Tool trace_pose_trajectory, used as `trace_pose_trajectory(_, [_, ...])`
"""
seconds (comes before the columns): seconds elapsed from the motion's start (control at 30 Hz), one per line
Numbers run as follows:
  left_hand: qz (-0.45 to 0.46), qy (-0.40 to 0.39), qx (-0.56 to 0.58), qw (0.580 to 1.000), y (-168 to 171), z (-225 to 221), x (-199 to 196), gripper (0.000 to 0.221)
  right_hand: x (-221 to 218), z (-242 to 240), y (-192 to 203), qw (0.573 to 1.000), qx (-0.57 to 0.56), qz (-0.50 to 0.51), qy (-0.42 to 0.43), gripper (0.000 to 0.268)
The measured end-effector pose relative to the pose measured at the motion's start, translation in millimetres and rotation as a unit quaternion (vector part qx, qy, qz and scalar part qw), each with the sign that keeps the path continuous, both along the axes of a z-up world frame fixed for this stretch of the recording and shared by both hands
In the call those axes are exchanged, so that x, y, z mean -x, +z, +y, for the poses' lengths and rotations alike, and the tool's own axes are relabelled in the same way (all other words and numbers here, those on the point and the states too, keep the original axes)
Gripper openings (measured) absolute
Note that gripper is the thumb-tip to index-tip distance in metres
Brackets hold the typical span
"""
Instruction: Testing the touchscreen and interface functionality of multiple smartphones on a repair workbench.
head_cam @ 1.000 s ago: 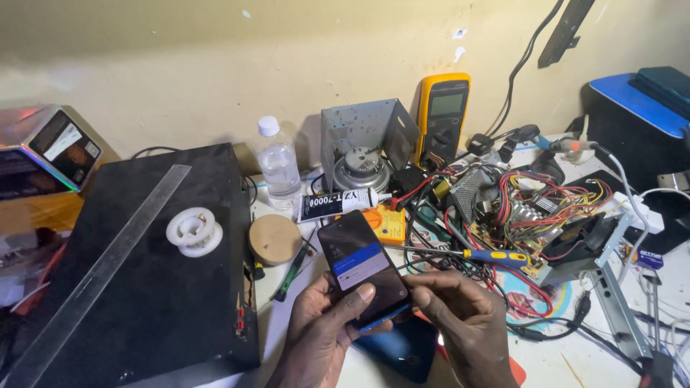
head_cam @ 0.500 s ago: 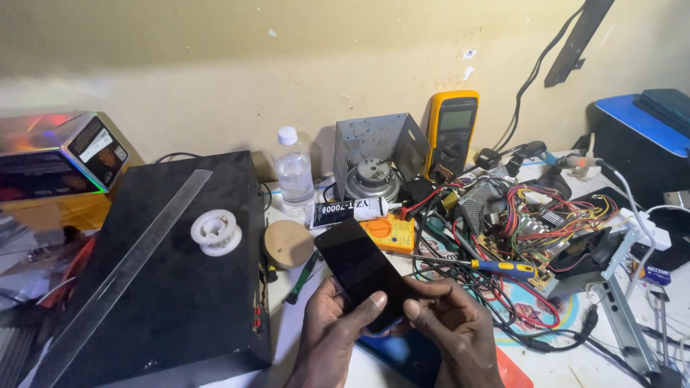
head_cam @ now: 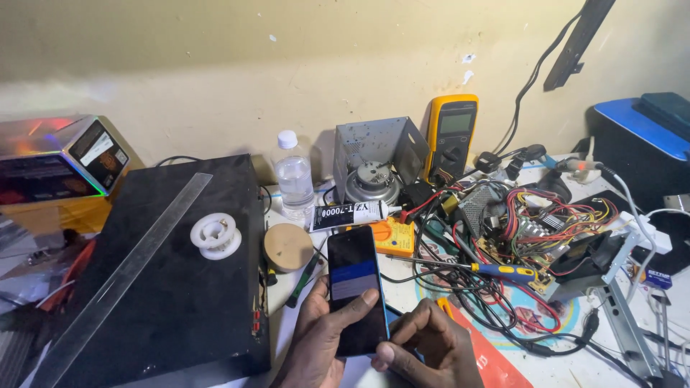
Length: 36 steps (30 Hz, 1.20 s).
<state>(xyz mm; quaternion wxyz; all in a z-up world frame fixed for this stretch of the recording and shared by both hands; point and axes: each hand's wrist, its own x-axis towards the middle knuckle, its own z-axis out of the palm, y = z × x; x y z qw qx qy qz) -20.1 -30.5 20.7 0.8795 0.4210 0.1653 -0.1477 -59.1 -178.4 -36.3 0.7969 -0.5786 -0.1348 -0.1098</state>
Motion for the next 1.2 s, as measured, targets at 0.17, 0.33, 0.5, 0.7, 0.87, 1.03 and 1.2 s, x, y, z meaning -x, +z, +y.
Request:
trace_pose_trajectory(0.17, [0.008,-0.037,0.005,0.999,-6,1,2,0.036,-4,-8,-12,0.99,-0.079,0.087,0.075,0.026])
trace_pose_trajectory(0.33, [-0.019,-0.025,-0.004,1.0,-24,-3,0,0.04,-9,-12,-7,0.977,-0.099,0.165,0.095,0.024])
trace_pose_trajectory(0.5, [-0.017,-0.05,0.046,0.998,-9,-13,11,0.037,-14,-22,-11,0.966,-0.128,0.207,0.086,0.023])
trace_pose_trajectory(0.7, [-0.058,-0.077,0.047,0.994,-26,-12,8,0.047,-23,-21,19,0.934,-0.145,0.3,-0.126,0.019])
trace_pose_trajectory(0.87, [-0.001,-0.059,0.028,0.998,4,-13,12,0.05,-27,-37,13,0.959,-0.134,0.223,-0.113,0.024])
trace_pose_trajectory(1.03, [-0.046,-0.085,0.022,0.995,-13,-5,10,0.048,-25,-38,4,0.97,-0.136,0.175,-0.097,0.018])
trace_pose_trajectory(1.2, [-0.044,-0.106,0.025,0.993,-12,-4,9,0.052,-24,-38,-1,0.98,-0.101,0.13,-0.109,0.021])
